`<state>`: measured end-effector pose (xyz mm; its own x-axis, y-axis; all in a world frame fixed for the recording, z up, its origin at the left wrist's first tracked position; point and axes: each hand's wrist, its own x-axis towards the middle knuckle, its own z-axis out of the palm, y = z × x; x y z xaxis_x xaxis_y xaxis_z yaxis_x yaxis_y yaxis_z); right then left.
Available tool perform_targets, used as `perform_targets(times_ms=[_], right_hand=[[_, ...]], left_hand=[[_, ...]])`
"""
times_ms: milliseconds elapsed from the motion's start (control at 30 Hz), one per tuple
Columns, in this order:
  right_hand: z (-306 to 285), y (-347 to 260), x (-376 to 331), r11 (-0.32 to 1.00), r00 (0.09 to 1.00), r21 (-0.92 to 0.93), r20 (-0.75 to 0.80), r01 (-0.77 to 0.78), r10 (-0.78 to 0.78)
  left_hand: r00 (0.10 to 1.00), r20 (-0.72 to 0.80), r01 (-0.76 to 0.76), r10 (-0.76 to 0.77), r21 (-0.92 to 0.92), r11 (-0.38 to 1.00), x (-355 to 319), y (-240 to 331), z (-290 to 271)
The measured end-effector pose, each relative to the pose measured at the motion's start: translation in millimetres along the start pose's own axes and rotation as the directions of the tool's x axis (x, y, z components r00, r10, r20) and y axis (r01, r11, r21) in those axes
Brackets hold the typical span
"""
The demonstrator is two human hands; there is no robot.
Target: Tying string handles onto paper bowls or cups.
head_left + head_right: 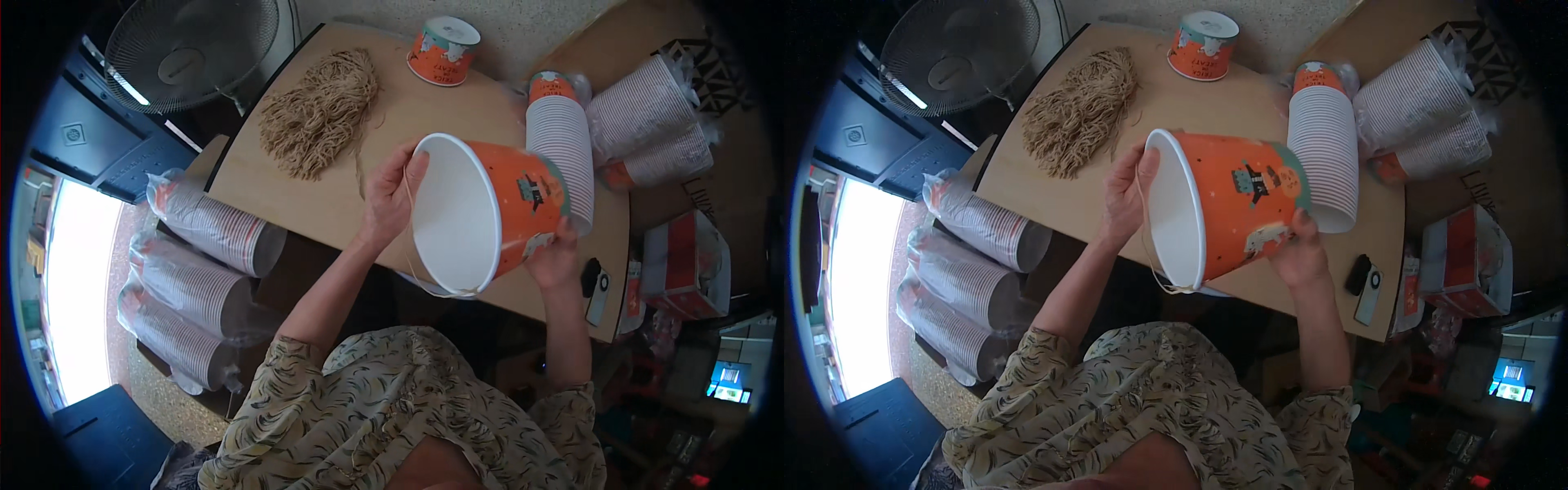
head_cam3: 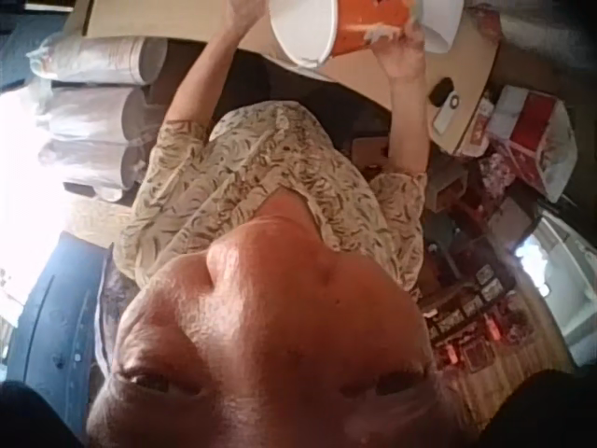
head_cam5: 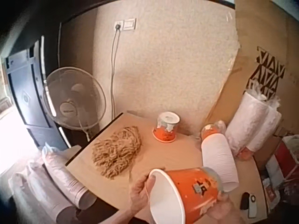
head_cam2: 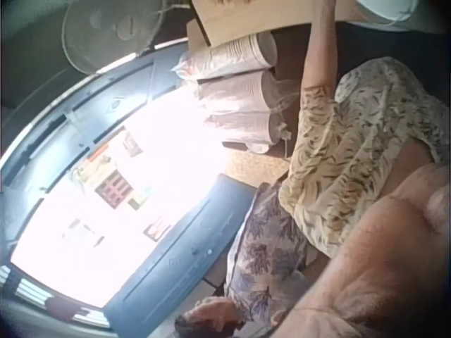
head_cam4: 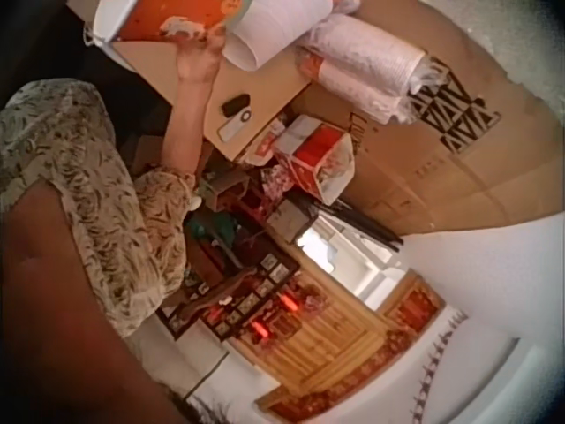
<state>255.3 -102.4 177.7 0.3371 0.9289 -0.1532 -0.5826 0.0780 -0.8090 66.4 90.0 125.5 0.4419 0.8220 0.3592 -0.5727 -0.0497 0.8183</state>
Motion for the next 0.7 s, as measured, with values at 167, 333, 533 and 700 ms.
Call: perform_targets(times_ms=[167,333,533,700], right_hand=[[-46,-77,67,0.899,0.993,-0.423,0.051,0.115,-0.103],[55,-117,185,0.446,0.888,-0.778,0.311,0.442,-0.338],[74,-151,319,-0.254,0.705,-0.816,0.576,0.518,-0.413],[-6,-152,441,-0.458,0.591,-0.868,0.475,0.193,-0.652]], left_hand=[[0.976,-0.028,-0.213,0.217,0.099,0.972,64,2,-21],[0.986,-0.032,-0.146,0.165,0.323,0.935,157,-10,-64],[0.870,0.469,-0.489,0.150,0.787,0.377,277,-63,-106],[0.879,0.477,-0.450,-0.006,0.834,0.321,341,-135,-79]])
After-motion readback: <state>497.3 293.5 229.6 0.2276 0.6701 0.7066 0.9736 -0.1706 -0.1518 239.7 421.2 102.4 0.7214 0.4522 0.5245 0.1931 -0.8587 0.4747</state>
